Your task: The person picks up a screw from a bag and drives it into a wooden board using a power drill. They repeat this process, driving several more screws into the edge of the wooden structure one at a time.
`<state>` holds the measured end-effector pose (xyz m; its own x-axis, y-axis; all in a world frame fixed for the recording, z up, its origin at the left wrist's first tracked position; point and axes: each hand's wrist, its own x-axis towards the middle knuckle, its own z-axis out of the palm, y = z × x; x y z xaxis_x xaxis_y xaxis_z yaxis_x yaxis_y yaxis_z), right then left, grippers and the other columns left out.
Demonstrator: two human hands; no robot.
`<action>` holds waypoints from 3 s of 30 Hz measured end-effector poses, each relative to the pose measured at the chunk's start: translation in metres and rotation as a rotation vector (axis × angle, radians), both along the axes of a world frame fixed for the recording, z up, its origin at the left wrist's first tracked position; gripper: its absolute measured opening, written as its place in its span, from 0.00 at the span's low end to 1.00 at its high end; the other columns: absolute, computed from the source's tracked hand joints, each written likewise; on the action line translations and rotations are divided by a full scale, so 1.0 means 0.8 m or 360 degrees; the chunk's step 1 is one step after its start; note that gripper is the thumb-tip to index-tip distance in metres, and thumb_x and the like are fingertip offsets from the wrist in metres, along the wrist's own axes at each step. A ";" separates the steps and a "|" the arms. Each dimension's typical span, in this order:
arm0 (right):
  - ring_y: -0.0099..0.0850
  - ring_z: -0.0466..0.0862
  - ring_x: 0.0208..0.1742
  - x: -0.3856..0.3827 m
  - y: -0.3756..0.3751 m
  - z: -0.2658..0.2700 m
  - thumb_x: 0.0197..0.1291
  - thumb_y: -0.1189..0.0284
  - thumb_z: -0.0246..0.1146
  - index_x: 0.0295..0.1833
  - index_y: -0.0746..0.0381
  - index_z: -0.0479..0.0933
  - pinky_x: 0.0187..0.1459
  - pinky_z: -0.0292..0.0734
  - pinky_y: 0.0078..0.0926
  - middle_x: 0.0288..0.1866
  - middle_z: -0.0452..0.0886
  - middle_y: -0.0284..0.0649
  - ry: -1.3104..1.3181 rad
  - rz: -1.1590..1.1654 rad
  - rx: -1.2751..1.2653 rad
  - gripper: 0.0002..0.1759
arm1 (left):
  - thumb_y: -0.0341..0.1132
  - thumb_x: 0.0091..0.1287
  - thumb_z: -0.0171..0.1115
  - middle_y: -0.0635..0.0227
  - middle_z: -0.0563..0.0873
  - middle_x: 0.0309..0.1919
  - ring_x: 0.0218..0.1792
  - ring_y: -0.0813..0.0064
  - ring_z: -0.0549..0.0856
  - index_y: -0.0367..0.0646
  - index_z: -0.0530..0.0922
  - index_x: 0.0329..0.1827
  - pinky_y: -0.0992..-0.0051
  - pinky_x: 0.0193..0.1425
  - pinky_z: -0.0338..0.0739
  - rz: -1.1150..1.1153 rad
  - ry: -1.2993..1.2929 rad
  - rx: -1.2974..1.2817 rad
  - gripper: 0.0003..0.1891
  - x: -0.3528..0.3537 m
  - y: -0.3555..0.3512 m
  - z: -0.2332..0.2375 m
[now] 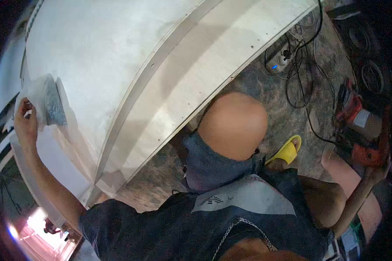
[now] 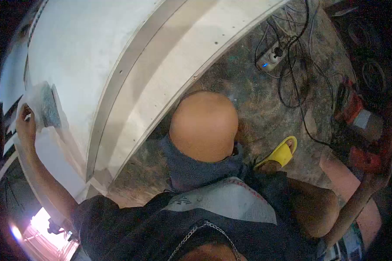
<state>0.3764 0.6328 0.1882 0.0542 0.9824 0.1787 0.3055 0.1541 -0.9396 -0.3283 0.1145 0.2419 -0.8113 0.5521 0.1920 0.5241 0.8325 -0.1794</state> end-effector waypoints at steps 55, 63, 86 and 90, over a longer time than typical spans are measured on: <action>0.38 0.76 0.47 -0.112 -0.042 -0.150 0.36 0.62 0.59 0.56 0.68 0.63 0.50 0.71 0.33 0.52 0.70 0.49 0.1497 0.1595 0.0024 0.37 | 0.30 0.56 0.66 0.62 0.84 0.31 0.31 0.74 0.84 0.39 0.79 0.36 0.77 0.35 0.77 -0.0396 0.0922 0.0237 0.07 0.380 0.054 0.123; 0.25 0.76 0.41 -0.182 -0.075 -0.186 0.35 0.66 0.69 0.44 0.66 0.72 0.46 0.69 0.23 0.38 0.77 0.36 0.1312 0.2399 -0.0280 0.27 | 0.24 0.61 0.55 0.64 0.82 0.37 0.30 0.75 0.80 0.37 0.80 0.41 0.79 0.34 0.75 -0.0202 0.0702 0.0634 0.08 0.576 0.021 0.081; 0.30 0.77 0.41 -0.184 -0.212 -0.286 0.32 0.62 0.67 0.45 0.66 0.68 0.46 0.70 0.28 0.39 0.75 0.41 0.0917 0.1589 -0.1023 0.32 | 0.29 0.62 0.61 0.63 0.79 0.30 0.26 0.77 0.76 0.33 0.76 0.41 0.75 0.29 0.73 -0.0206 -0.1274 0.2672 0.09 0.435 0.181 -0.335; 0.31 0.76 0.42 -0.185 -0.215 -0.286 0.30 0.62 0.67 0.46 0.66 0.68 0.48 0.70 0.29 0.40 0.75 0.42 0.0830 0.1552 -0.1032 0.33 | 0.28 0.62 0.59 0.64 0.79 0.32 0.28 0.76 0.76 0.34 0.76 0.38 0.75 0.31 0.73 -0.0276 -0.1247 0.2747 0.06 0.426 0.190 -0.336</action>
